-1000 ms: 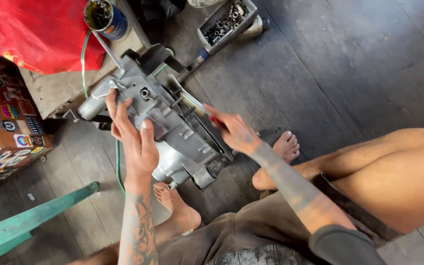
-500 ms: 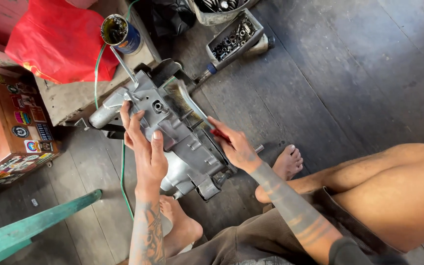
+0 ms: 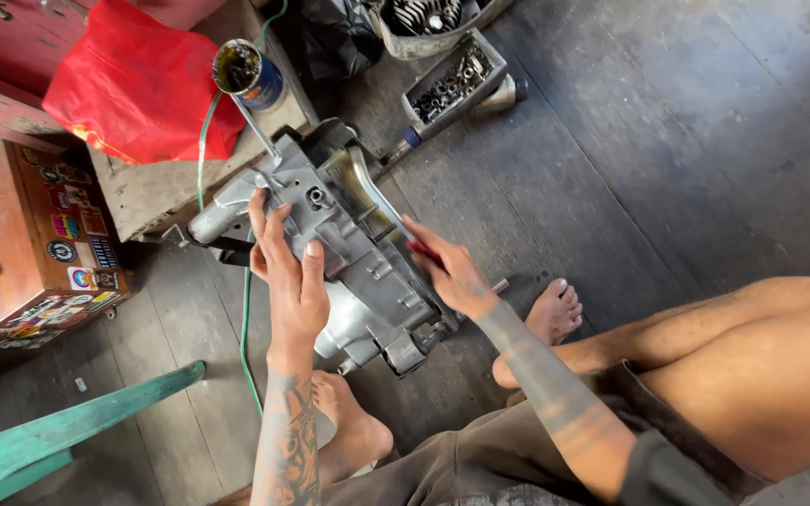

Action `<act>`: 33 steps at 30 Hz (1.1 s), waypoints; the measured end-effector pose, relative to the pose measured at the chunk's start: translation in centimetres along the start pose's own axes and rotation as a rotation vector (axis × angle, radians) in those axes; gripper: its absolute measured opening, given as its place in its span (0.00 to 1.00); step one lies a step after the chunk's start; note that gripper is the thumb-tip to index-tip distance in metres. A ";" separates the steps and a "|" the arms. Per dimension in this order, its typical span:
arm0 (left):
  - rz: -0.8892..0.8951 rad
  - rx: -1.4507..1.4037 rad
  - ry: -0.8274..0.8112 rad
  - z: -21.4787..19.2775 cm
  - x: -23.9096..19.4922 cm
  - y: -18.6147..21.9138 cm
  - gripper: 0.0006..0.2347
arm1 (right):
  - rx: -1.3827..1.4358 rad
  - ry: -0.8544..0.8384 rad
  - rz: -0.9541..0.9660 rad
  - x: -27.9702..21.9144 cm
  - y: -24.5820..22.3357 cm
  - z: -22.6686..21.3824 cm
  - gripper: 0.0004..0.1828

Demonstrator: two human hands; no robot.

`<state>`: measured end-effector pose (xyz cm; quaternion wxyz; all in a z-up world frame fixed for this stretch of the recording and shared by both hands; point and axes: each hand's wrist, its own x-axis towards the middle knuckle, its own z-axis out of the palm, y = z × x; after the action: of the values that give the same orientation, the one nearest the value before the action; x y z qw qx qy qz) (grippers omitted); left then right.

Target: Cleaning a motorcycle engine casing using a wire brush and a scraping tool.

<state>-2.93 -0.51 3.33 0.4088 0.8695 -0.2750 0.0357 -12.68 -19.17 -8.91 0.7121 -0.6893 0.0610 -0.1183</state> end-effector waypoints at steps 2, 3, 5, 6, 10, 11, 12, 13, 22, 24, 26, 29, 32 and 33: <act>0.000 -0.013 0.015 0.1 0.1 0.1 0.20 | -0.025 -0.023 0.025 -2.5 -0.6 -1.5 0.36; -0.001 -0.021 0.027 0.2 0.1 0.0 0.21 | -0.147 -0.032 0.075 -4.0 -0.8 -2.4 0.32; 0.002 -0.036 0.037 0.5 0.0 -0.1 0.21 | -0.277 -0.034 0.127 -5.7 0.0 -3.9 0.29; -0.003 -0.037 0.040 0.6 0.0 -0.2 0.21 | -0.221 0.024 0.164 -5.9 1.0 -4.1 0.30; -0.021 -0.025 0.025 0.6 -0.1 -0.1 0.22 | 0.088 0.123 0.226 -1.2 0.2 -2.2 0.29; -0.026 -0.025 0.021 0.5 -0.5 0.2 0.22 | 0.089 0.122 0.232 -0.3 0.0 -1.2 0.29; -0.019 -0.018 0.017 0.3 -0.2 0.5 0.22 | 0.011 0.089 0.145 1.2 -0.2 -0.2 0.31; -0.012 -0.012 0.013 0.1 0.0 0.8 0.21 | -0.067 0.056 0.057 2.8 -0.5 0.7 0.34; 0.003 -0.063 0.054 0.4 -0.1 0.0 0.22 | -0.335 0.078 0.145 -7.3 6.4 -5.2 0.27; -0.004 -0.061 0.048 0.5 -0.1 -0.2 0.22 | 0.088 0.176 0.381 -4.2 3.5 -4.9 0.26; -0.021 -0.054 0.042 0.5 -0.3 -0.3 0.22 | 0.523 0.263 0.612 -1.1 2.2 -3.8 0.25; -0.013 -0.043 0.024 0.0 -0.4 0.1 0.22 | 0.804 0.125 0.722 2.5 1.9 -0.7 0.30; -0.011 -0.034 -0.003 -0.3 -0.4 0.3 0.21 | 0.957 0.000 0.698 2.8 1.0 0.8 0.29; -0.018 -0.041 0.010 -0.4 -0.5 0.4 0.21 | 0.953 -0.012 0.725 1.7 0.4 0.2 0.29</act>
<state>-3.49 -0.19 3.66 0.4280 0.8632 -0.2660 0.0307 -10.93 -19.45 -9.19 0.9382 -0.2297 0.2286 0.1218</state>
